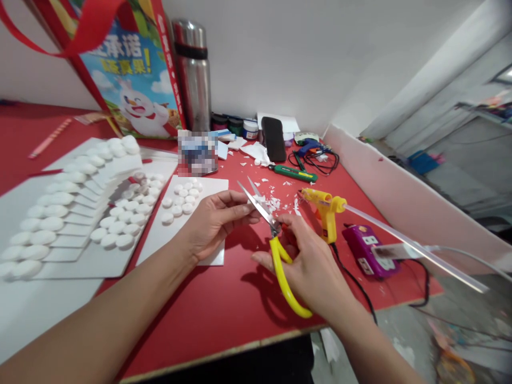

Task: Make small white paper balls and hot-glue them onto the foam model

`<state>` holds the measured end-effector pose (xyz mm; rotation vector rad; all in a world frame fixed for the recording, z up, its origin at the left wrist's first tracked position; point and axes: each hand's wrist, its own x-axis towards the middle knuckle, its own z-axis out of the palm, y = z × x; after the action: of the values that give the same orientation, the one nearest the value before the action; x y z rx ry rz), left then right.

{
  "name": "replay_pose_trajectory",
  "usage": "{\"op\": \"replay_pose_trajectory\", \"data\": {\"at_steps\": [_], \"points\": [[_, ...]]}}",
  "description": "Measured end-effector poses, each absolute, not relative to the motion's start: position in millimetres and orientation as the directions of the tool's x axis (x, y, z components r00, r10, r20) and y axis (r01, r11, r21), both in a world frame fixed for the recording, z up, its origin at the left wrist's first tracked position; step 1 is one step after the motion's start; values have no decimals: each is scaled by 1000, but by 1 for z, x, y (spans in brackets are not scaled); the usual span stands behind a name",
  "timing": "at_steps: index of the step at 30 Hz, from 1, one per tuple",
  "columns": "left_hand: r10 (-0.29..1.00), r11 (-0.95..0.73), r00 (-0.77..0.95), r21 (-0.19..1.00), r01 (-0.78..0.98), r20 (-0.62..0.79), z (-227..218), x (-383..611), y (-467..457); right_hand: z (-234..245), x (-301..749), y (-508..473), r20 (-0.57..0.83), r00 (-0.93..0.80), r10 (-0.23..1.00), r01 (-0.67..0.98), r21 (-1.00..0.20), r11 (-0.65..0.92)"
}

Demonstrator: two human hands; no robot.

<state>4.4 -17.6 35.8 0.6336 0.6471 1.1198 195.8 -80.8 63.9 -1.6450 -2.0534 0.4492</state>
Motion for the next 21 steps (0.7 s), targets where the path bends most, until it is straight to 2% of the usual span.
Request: {"op": "replay_pose_trajectory", "data": {"at_steps": [5,12,17,21], "points": [[940,315,301,737,-598,-158,35,4,-17,62,194,-82,186,-181,966,803,-539,254],[932,338,315,741,-580,-178,29,5,-17,59,197,-86,147,-176,973,814,-534,228],[921,376,327,708,-598,-213,27,6,-17,59,197,-89,99,-119,988,812,-562,154],[913,396,336,703,-591,-232,30,6,-17,58,201,-90,23,-75,997,767,-637,73]]}}
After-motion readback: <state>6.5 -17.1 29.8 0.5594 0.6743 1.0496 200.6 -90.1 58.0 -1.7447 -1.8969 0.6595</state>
